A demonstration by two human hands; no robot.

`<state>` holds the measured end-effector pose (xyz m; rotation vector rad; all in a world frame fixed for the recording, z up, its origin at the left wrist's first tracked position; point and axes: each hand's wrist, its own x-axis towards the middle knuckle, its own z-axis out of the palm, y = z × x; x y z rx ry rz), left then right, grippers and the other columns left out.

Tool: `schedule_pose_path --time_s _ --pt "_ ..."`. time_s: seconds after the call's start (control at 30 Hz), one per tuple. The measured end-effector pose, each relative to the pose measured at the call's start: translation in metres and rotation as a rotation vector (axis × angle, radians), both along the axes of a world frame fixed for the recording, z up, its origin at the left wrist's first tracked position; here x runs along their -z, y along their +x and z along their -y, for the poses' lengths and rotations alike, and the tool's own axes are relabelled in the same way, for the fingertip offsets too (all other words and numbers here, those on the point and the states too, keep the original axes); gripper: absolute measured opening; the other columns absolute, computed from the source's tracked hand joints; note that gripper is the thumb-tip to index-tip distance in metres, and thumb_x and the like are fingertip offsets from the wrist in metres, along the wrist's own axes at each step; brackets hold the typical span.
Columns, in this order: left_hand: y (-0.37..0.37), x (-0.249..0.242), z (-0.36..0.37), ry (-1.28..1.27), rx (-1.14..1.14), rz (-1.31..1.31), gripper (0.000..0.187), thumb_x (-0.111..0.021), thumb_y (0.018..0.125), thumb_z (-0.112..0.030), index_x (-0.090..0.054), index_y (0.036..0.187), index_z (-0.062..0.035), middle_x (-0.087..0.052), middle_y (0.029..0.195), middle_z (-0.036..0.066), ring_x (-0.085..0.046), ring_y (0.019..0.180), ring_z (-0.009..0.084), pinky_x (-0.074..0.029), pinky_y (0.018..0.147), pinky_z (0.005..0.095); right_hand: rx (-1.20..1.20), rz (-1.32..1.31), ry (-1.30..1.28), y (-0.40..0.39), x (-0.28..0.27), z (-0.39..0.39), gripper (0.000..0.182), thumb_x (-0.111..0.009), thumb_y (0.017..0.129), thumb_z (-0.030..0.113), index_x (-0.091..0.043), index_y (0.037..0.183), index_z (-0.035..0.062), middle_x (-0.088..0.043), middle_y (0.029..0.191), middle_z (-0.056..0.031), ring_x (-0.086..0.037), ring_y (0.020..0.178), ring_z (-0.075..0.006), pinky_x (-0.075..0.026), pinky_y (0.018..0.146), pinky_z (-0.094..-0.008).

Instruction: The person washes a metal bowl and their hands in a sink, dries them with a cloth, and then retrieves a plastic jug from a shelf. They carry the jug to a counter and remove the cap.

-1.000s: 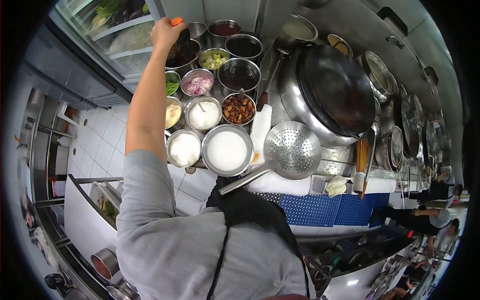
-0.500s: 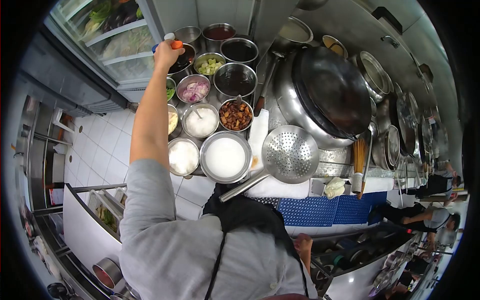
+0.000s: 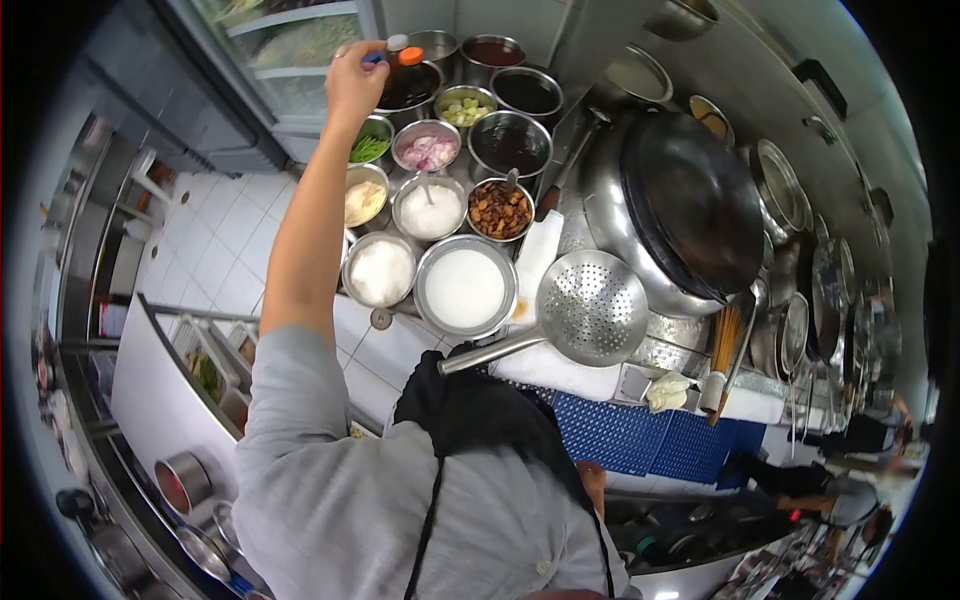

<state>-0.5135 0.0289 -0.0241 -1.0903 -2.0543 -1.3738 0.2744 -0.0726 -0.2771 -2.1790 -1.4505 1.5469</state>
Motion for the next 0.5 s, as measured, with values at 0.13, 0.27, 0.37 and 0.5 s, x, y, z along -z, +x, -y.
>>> schedule_pose_path --time_s 0.13,0.27,0.37,0.5 --pt "0.053 0.022 0.102 0.373 -0.061 0.176 0.023 -0.068 0.08 -0.008 -0.068 0.101 -0.002 -0.065 0.09 0.005 -0.061 0.075 0.0109 -0.05 0.071 0.0267 -0.114 -0.158 -0.044 0.027 0.041 -0.032 0.018 -0.055 0.089 0.018 -0.064 0.1 0.0063 -0.063 0.073 -0.009 -0.064 0.056 -0.0189 -0.05 0.043 -0.0309" --pt "0.114 0.093 0.219 0.291 -0.331 0.25 0.019 -0.064 0.084 -0.007 -0.065 0.101 0.0019 -0.06 0.082 0.002 -0.051 0.069 0.0086 -0.044 0.066 0.0236 -0.233 -0.195 -0.101 0.026 0.073 -0.06 0.018 -0.056 0.089 0.016 -0.063 0.099 0.0035 -0.063 0.071 -0.0095 -0.062 0.053 -0.0189 -0.049 0.041 -0.0313" --pt "0.171 0.144 0.274 0.224 -0.448 0.38 0.018 -0.063 0.086 -0.009 -0.065 0.101 0.0002 -0.057 0.074 0.0 -0.049 0.065 0.0081 -0.041 0.06 0.0237 -0.298 -0.158 -0.239 0.013 0.115 -0.088 0.016 -0.058 0.088 0.013 -0.063 0.098 0.0015 -0.062 0.066 -0.008 -0.058 0.047 -0.016 -0.044 0.038 -0.028" --pt "0.235 0.216 0.341 -0.133 -0.674 0.567 0.023 -0.066 0.08 -0.015 -0.066 0.102 -0.005 -0.063 0.073 0.009 -0.062 0.07 0.0162 -0.049 0.066 0.0326 -0.367 -0.19 -0.261 -0.049 0.084 -0.102 0.016 -0.061 0.09 0.018 -0.065 0.095 0.0026 -0.062 0.067 -0.0069 -0.058 0.048 -0.0137 -0.045 0.04 -0.0257"
